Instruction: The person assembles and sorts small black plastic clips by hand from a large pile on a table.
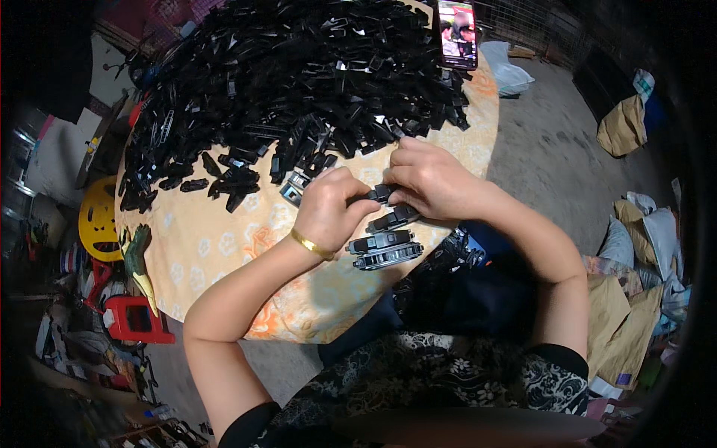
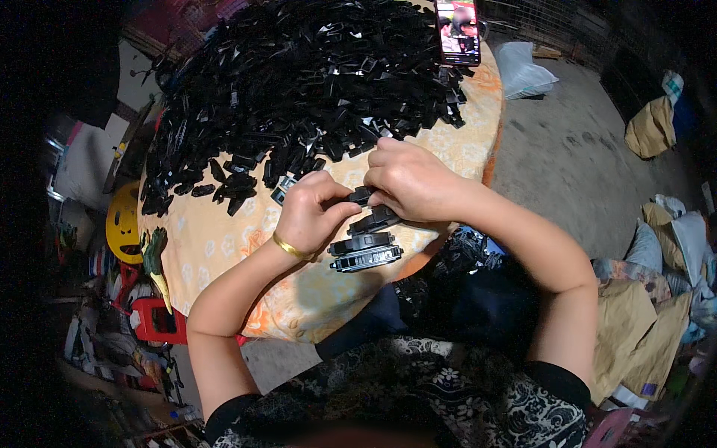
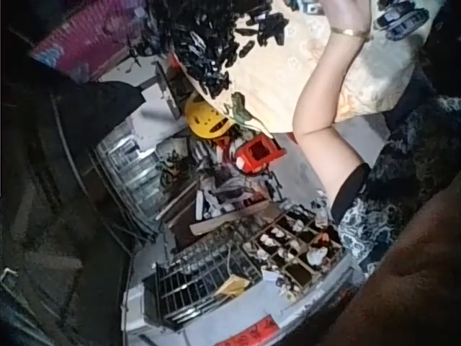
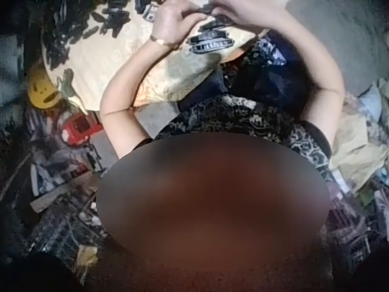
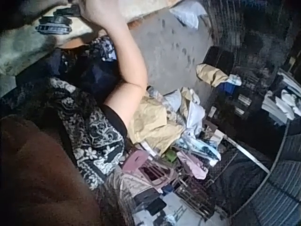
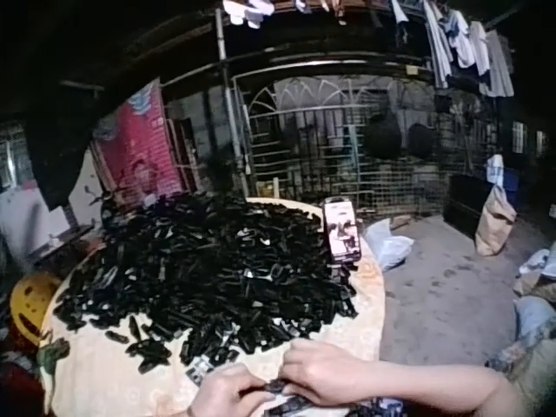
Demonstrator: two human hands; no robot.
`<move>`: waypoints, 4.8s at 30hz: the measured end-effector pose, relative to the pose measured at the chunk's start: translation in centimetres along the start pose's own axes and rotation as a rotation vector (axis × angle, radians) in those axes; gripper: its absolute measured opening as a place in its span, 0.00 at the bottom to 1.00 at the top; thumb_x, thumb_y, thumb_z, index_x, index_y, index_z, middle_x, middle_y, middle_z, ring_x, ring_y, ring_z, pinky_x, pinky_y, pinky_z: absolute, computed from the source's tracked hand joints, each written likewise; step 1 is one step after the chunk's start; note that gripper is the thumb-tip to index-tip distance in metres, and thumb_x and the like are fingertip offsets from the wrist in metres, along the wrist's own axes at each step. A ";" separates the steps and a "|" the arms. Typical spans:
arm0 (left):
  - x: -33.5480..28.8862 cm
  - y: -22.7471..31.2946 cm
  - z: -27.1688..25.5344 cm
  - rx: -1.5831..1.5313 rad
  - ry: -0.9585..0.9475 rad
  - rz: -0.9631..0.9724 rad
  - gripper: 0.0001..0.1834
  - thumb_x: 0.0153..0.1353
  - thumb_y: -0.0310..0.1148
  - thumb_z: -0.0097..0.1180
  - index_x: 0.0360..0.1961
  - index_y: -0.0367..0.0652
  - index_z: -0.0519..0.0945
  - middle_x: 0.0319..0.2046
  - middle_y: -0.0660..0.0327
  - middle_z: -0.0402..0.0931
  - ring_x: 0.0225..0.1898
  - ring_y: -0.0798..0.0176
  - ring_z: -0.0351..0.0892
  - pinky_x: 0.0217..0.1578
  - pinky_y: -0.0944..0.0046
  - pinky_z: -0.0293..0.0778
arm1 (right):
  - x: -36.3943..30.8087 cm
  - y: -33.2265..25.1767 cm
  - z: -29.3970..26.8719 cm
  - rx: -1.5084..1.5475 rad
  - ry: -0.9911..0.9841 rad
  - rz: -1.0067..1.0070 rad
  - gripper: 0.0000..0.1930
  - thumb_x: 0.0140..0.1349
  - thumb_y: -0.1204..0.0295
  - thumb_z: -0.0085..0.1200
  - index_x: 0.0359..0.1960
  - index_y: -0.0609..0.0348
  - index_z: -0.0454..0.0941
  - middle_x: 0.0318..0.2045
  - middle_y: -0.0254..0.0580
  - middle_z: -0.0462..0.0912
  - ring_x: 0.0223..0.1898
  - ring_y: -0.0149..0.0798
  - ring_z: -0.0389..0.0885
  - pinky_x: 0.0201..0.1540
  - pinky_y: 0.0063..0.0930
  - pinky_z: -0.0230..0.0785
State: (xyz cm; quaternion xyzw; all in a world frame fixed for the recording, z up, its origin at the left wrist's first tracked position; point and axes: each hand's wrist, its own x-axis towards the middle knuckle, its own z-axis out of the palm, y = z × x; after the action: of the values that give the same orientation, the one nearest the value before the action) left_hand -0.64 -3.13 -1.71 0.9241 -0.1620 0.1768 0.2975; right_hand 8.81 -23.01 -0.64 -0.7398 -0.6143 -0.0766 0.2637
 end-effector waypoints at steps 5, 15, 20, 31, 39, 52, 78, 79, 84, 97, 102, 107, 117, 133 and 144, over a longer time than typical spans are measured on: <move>0.6 -0.5 -0.7 -0.052 -0.135 0.081 0.10 0.44 0.30 0.70 0.26 0.38 0.82 0.23 0.58 0.74 0.28 0.55 0.73 0.30 0.60 0.69 | -0.3 0.7 -0.1 0.053 0.006 0.012 0.11 0.48 0.68 0.65 0.31 0.61 0.80 0.29 0.42 0.77 0.36 0.47 0.74 0.39 0.37 0.68; 2.2 -6.9 -4.6 0.529 0.270 -0.211 0.14 0.52 0.37 0.65 0.34 0.37 0.83 0.37 0.53 0.75 0.42 0.48 0.71 0.45 0.56 0.70 | -0.8 4.3 0.8 -0.347 0.253 0.312 0.17 0.53 0.63 0.62 0.41 0.59 0.80 0.40 0.43 0.75 0.43 0.45 0.74 0.42 0.37 0.72; 2.1 -6.2 -3.7 0.460 0.187 -0.177 0.11 0.50 0.33 0.65 0.33 0.37 0.83 0.37 0.53 0.77 0.43 0.50 0.71 0.46 0.57 0.70 | -0.6 3.8 0.8 -0.329 0.275 0.259 0.14 0.49 0.66 0.64 0.34 0.61 0.81 0.37 0.43 0.74 0.41 0.44 0.75 0.42 0.36 0.72; 2.4 -3.2 -3.3 0.568 0.409 0.234 0.14 0.47 0.32 0.65 0.36 0.41 0.79 0.32 0.58 0.78 0.39 0.53 0.73 0.41 0.56 0.66 | -1.2 2.1 -0.2 -0.256 0.102 0.293 0.14 0.53 0.65 0.62 0.38 0.59 0.81 0.36 0.41 0.77 0.42 0.44 0.77 0.41 0.37 0.72; 0.9 -0.8 -0.8 0.080 -0.091 0.166 0.15 0.47 0.26 0.65 0.38 0.39 0.78 0.31 0.54 0.76 0.34 0.52 0.75 0.37 0.59 0.72 | -0.4 2.6 1.2 -0.252 0.146 0.106 0.14 0.51 0.67 0.63 0.38 0.58 0.81 0.34 0.40 0.78 0.38 0.44 0.76 0.38 0.36 0.73; 0.1 -1.4 -1.1 -0.047 -0.049 -0.186 0.15 0.64 0.33 0.51 0.47 0.37 0.79 0.31 0.49 0.81 0.30 0.55 0.80 0.34 0.60 0.74 | -0.1 0.2 -1.3 -0.091 -0.225 0.117 0.12 0.49 0.72 0.56 0.38 0.57 0.79 0.32 0.46 0.78 0.39 0.49 0.79 0.40 0.40 0.73; 0.1 -0.2 -0.3 0.083 -0.024 -0.018 0.12 0.47 0.31 0.67 0.34 0.39 0.84 0.27 0.55 0.74 0.32 0.52 0.74 0.35 0.58 0.71 | 0.3 0.6 -0.3 0.057 -0.042 0.038 0.15 0.51 0.73 0.59 0.42 0.60 0.82 0.32 0.47 0.80 0.39 0.47 0.78 0.43 0.37 0.72; 0.1 -0.2 -0.2 0.089 -0.019 -0.007 0.12 0.48 0.30 0.67 0.34 0.39 0.84 0.27 0.55 0.74 0.32 0.52 0.75 0.34 0.58 0.71 | 0.2 0.7 -0.3 0.058 -0.043 0.038 0.15 0.51 0.73 0.59 0.42 0.60 0.82 0.32 0.47 0.80 0.39 0.47 0.78 0.43 0.37 0.72; 0.2 -0.2 -0.1 0.073 -0.019 -0.002 0.12 0.48 0.30 0.67 0.34 0.39 0.84 0.27 0.55 0.73 0.31 0.53 0.74 0.33 0.59 0.71 | 0.0 1.4 0.0 0.190 -0.067 0.176 0.15 0.53 0.68 0.61 0.42 0.61 0.82 0.34 0.47 0.81 0.39 0.47 0.79 0.42 0.37 0.72; -0.2 -1.0 -0.7 0.043 -0.024 -0.096 0.12 0.45 0.28 0.69 0.31 0.36 0.83 0.26 0.56 0.76 0.27 0.57 0.76 0.30 0.62 0.72 | -0.3 -0.1 -0.2 0.040 -0.011 0.281 0.14 0.45 0.72 0.66 0.36 0.60 0.85 0.33 0.44 0.82 0.41 0.48 0.77 0.46 0.37 0.70; 0.2 -1.1 -0.9 0.049 -0.016 -0.060 0.10 0.44 0.28 0.69 0.28 0.36 0.83 0.24 0.56 0.75 0.26 0.57 0.75 0.28 0.61 0.70 | 0.0 0.3 0.0 0.017 0.028 0.229 0.15 0.43 0.71 0.67 0.35 0.60 0.84 0.28 0.42 0.78 0.38 0.46 0.75 0.41 0.36 0.68; 0.2 -0.5 0.4 -0.009 0.061 0.027 0.09 0.43 0.27 0.69 0.25 0.37 0.82 0.23 0.57 0.74 0.26 0.56 0.73 0.28 0.61 0.69 | 0.3 0.5 1.3 0.116 0.076 0.139 0.15 0.43 0.72 0.68 0.35 0.61 0.84 0.26 0.41 0.77 0.36 0.45 0.73 0.40 0.35 0.67; 1.4 -4.3 -5.5 0.615 0.223 -0.177 0.18 0.49 0.42 0.68 0.29 0.36 0.81 0.31 0.52 0.76 0.33 0.48 0.73 0.40 0.57 0.71 | -0.4 1.5 -3.0 0.335 -0.273 0.152 0.13 0.49 0.64 0.65 0.32 0.60 0.84 0.29 0.47 0.82 0.35 0.48 0.80 0.40 0.36 0.72; 1.3 -3.3 -5.2 0.373 0.292 -0.002 0.07 0.56 0.26 0.57 0.35 0.36 0.80 0.33 0.52 0.78 0.37 0.47 0.76 0.39 0.57 0.72 | -0.6 2.4 -0.8 -0.082 0.059 0.109 0.11 0.56 0.66 0.58 0.39 0.57 0.80 0.31 0.41 0.77 0.39 0.45 0.73 0.42 0.37 0.70; 0.1 -0.6 -0.7 0.027 -0.071 0.003 0.12 0.48 0.28 0.66 0.35 0.39 0.82 0.30 0.56 0.76 0.35 0.54 0.74 0.36 0.60 0.71 | -0.4 1.0 1.0 0.543 -0.023 0.428 0.11 0.60 0.69 0.58 0.40 0.63 0.80 0.35 0.46 0.84 0.38 0.38 0.82 0.43 0.30 0.72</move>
State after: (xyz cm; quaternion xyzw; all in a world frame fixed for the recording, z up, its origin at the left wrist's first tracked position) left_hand -0.46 -2.33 -1.43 0.9334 -0.1716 0.1468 0.2788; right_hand 9.46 -22.99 -1.95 -0.7554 -0.4461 0.1550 0.4542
